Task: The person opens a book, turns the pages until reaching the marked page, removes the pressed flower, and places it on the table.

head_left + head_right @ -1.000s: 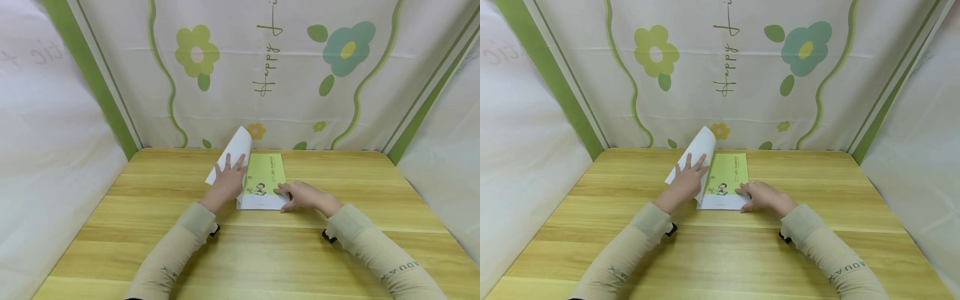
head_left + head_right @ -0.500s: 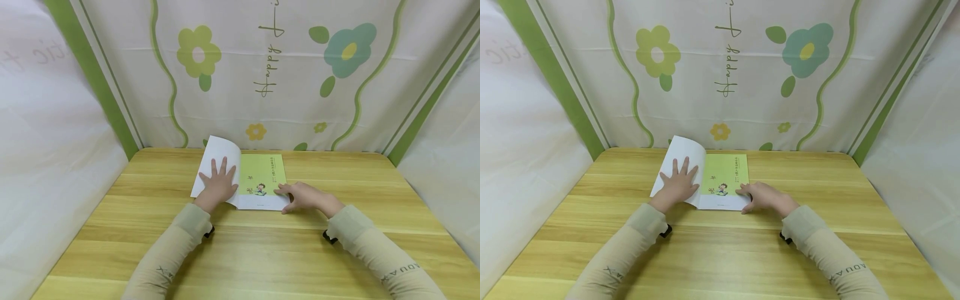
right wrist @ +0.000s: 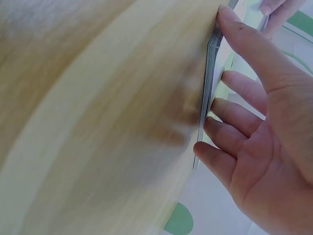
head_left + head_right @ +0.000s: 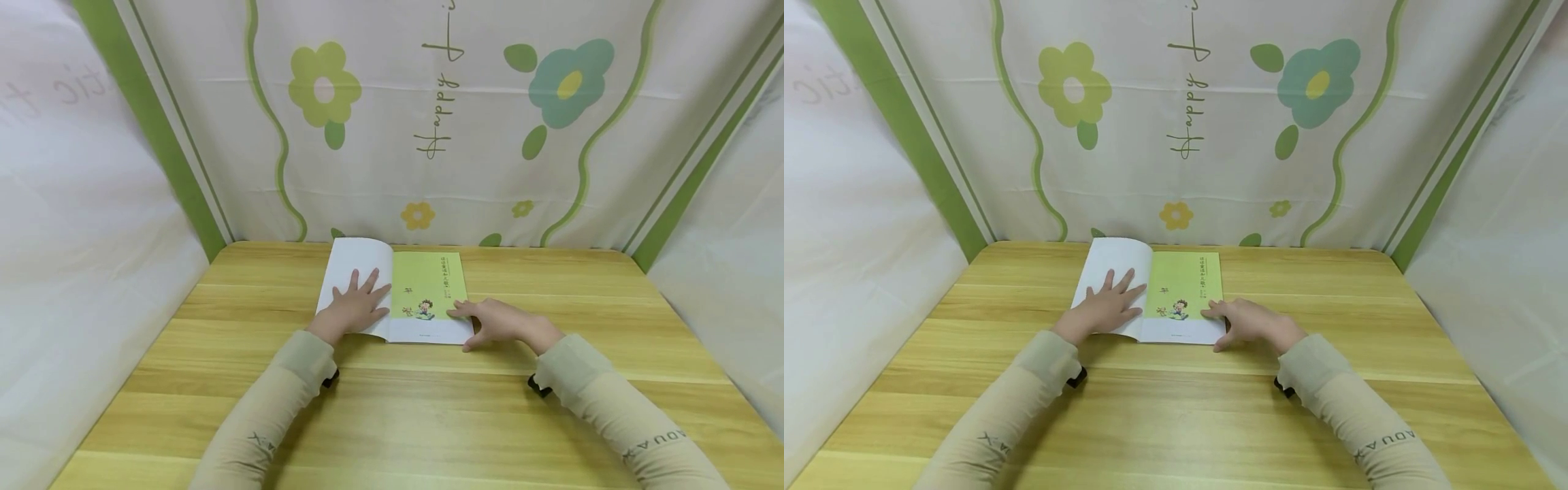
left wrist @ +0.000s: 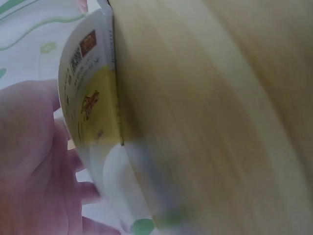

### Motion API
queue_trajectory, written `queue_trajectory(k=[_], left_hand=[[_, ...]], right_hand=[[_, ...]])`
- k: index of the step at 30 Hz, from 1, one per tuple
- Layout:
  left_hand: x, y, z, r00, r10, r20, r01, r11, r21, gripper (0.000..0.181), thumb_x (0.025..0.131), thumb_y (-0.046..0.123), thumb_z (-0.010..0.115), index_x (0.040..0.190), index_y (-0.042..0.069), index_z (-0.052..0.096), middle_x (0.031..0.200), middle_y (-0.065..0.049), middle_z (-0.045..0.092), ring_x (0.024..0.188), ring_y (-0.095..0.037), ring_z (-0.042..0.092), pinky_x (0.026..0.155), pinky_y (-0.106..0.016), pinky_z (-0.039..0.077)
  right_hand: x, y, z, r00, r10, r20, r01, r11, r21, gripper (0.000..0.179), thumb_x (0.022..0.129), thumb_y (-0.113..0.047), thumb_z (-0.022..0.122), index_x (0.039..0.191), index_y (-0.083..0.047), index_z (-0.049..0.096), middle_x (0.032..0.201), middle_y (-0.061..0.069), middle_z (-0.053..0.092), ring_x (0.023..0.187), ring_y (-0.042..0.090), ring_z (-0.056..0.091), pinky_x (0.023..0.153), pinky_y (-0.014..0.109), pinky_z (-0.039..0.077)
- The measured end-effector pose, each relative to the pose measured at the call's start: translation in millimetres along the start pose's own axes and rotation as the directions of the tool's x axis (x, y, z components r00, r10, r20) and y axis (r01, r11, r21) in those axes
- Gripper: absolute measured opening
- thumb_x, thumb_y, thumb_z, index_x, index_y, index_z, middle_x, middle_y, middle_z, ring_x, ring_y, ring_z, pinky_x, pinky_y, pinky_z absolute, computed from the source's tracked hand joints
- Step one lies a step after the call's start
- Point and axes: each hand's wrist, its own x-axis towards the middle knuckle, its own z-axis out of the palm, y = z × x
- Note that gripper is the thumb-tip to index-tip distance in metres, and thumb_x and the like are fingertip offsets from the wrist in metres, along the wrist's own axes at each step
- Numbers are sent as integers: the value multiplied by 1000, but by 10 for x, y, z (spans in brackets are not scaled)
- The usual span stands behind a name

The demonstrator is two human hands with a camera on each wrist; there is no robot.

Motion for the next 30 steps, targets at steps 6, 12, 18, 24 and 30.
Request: queue_trajectory(k=[6,12,18,24,30], left_hand=[[12,-100,40,999,27,37,-25,998,-60,63,109,48,42,165,27,23,171,-8,-5,152,-49,-8,108,-80,17],[-18,-127,15,997,52,51,-46,992,-118,64,109,47,44,165,25,23,171,-9,-3,151,-51,-5,109,-79,19],[-8,-166,26,996,65,61,-56,988,-146,65,109,47,44,166,24,22,171,-11,-4,150,-53,-6,109,-79,18],[7,-191,53,995,66,70,-55,986,-158,65,109,49,43,166,27,21,171,-9,-6,150,-52,-7,109,-79,17],[6,-193,37,995,71,67,-58,983,-172,65,109,47,44,166,25,21,171,-10,-6,150,-53,-7,109,-80,14]], right_hand=[[-3,13,-2,1000,8,14,-9,1000,26,75,85,-32,86,148,-4,55,156,24,40,143,45,38,115,56,32],[-5,47,-24,999,20,51,-23,998,61,75,88,-32,83,150,-6,52,159,21,37,147,41,34,118,55,28],[4,64,-79,995,40,96,-47,996,75,70,90,-33,82,150,-10,54,161,16,36,148,39,32,119,55,26],[19,71,-135,988,57,143,-72,992,107,61,92,-20,74,149,-10,55,161,16,34,149,42,27,118,57,27],[46,100,-140,987,66,144,-84,989,122,54,93,-10,65,147,-9,57,160,14,36,149,40,26,117,53,30]])
